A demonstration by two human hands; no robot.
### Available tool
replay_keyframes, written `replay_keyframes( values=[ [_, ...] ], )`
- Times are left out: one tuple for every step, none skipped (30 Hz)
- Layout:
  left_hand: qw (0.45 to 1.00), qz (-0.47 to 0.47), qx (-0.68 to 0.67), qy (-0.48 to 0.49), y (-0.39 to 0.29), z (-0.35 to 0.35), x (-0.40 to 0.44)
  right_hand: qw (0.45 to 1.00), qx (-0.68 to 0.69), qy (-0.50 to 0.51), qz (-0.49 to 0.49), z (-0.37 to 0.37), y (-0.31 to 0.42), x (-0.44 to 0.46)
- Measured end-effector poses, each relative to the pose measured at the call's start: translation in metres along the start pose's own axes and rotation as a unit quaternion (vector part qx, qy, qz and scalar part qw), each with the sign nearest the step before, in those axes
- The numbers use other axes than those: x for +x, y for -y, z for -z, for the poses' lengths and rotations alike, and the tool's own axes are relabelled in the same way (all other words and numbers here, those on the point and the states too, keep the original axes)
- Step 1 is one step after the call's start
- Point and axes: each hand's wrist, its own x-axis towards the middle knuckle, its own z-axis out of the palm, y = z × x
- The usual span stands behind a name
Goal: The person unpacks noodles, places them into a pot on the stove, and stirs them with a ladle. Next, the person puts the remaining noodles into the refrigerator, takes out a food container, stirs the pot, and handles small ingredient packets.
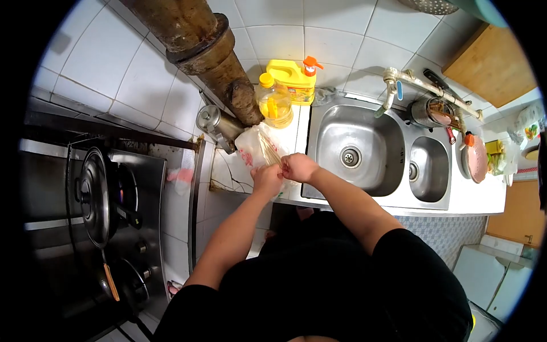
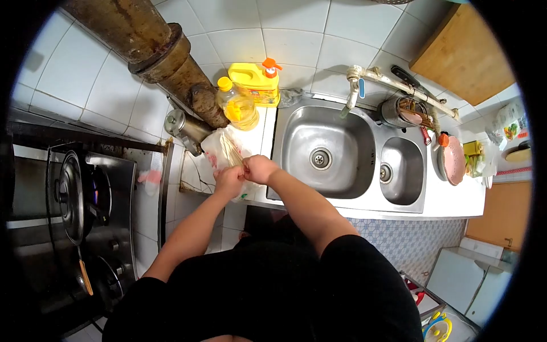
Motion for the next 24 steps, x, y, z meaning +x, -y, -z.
replay_keyframes(
  values=[
    [1.0,-0.008,-0.003,-0.01,0.001,-0.001,-0.001,1.0,0.002,-0.005,-0.005,0.0,0.001,0.0],
    [1.0,-0.011,-0.008,-0.011,0.002,-0.001,-0.002,1.0,0.005,-0.01,-0.01,-0.001,0.003,-0.001],
    [1.0,-0.013,-0.013,-0.013,0.003,-0.001,-0.004,1.0,0.007,-0.014,-0.014,-0.002,0.004,-0.001],
    [1.0,-0.014,-0.018,-0.015,0.004,-0.001,-0.005,1.0,0.01,-0.015,-0.019,-0.003,0.003,0.0],
    [1.0,-0.012,-0.017,-0.015,0.005,-0.001,-0.006,1.0,0.014,-0.015,-0.022,-0.005,0.003,0.002],
    [1.0,-0.01,-0.015,-0.015,0.006,0.0,-0.007,0.999,0.018,-0.016,-0.026,-0.007,0.004,0.003],
    [1.0,-0.009,-0.013,-0.015,0.006,0.001,-0.007,0.999,0.019,-0.021,-0.031,-0.009,0.004,0.005],
    [1.0,-0.009,-0.015,-0.018,0.007,0.002,-0.007,0.999,0.02,-0.026,-0.036,-0.012,0.005,0.006],
    [1.0,-0.009,-0.016,-0.022,0.007,0.002,-0.007,0.998,0.02,-0.031,-0.041,-0.013,0.006,0.006],
    [0.999,-0.009,-0.018,-0.025,0.008,0.002,-0.007,0.998,0.018,-0.034,-0.042,-0.014,0.006,0.007],
    [0.999,-0.012,-0.012,-0.026,0.008,0.003,-0.007,0.998,0.015,-0.036,-0.044,-0.015,0.005,0.007],
    [0.999,-0.015,-0.006,-0.027,0.008,0.003,-0.007,0.998,0.013,-0.039,-0.045,-0.017,0.005,0.008],
    [0.999,-0.018,0.001,-0.029,0.009,0.004,-0.006,0.997,0.008,-0.047,-0.055,-0.019,0.003,0.01],
    [1.0,-0.024,0.005,-0.017,0.009,0.004,-0.006,0.996,0.003,-0.055,-0.065,-0.02,0.001,0.013],
    [1.0,-0.029,0.009,-0.005,0.006,0.005,-0.006,0.995,-0.002,-0.062,-0.074,-0.023,-0.004,0.016],
    [0.999,-0.034,0.014,0.007,0.003,0.005,-0.007,0.987,-0.004,-0.119,-0.109,-0.024,-0.009,0.022],
    [0.999,-0.041,0.014,0.001,-0.002,0.005,-0.009,0.99,0.004,-0.106,-0.099,-0.022,-0.018,0.023],
    [0.999,-0.049,0.016,-0.003,-0.014,0.016,-0.014,0.992,0.014,-0.093,-0.088,-0.012,-0.018,0.023],
    [0.998,-0.058,0.018,-0.007,-0.02,0.021,-0.017,0.995,0.002,-0.078,-0.06,-0.004,-0.018,0.023],
    [0.998,-0.057,0.015,-0.014,-0.018,0.02,-0.019,0.995,0.016,-0.081,-0.059,-0.004,-0.02,0.021],
    [0.998,-0.058,0.011,-0.021,-0.015,0.018,-0.019,0.994,0.029,-0.085,-0.058,-0.003,-0.022,0.02],
    [0.998,-0.06,0.008,-0.029,-0.013,0.017,-0.019,0.994,0.04,-0.09,-0.057,-0.002,-0.023,0.019],
    [0.997,-0.07,0.003,-0.036,-0.011,0.015,-0.019,0.992,0.043,-0.099,-0.065,-0.006,-0.025,0.019],
    [0.996,-0.08,-0.001,-0.044,-0.01,0.016,-0.019,0.992,0.025,-0.102,-0.065,-0.005,-0.025,0.019]
  ],
)
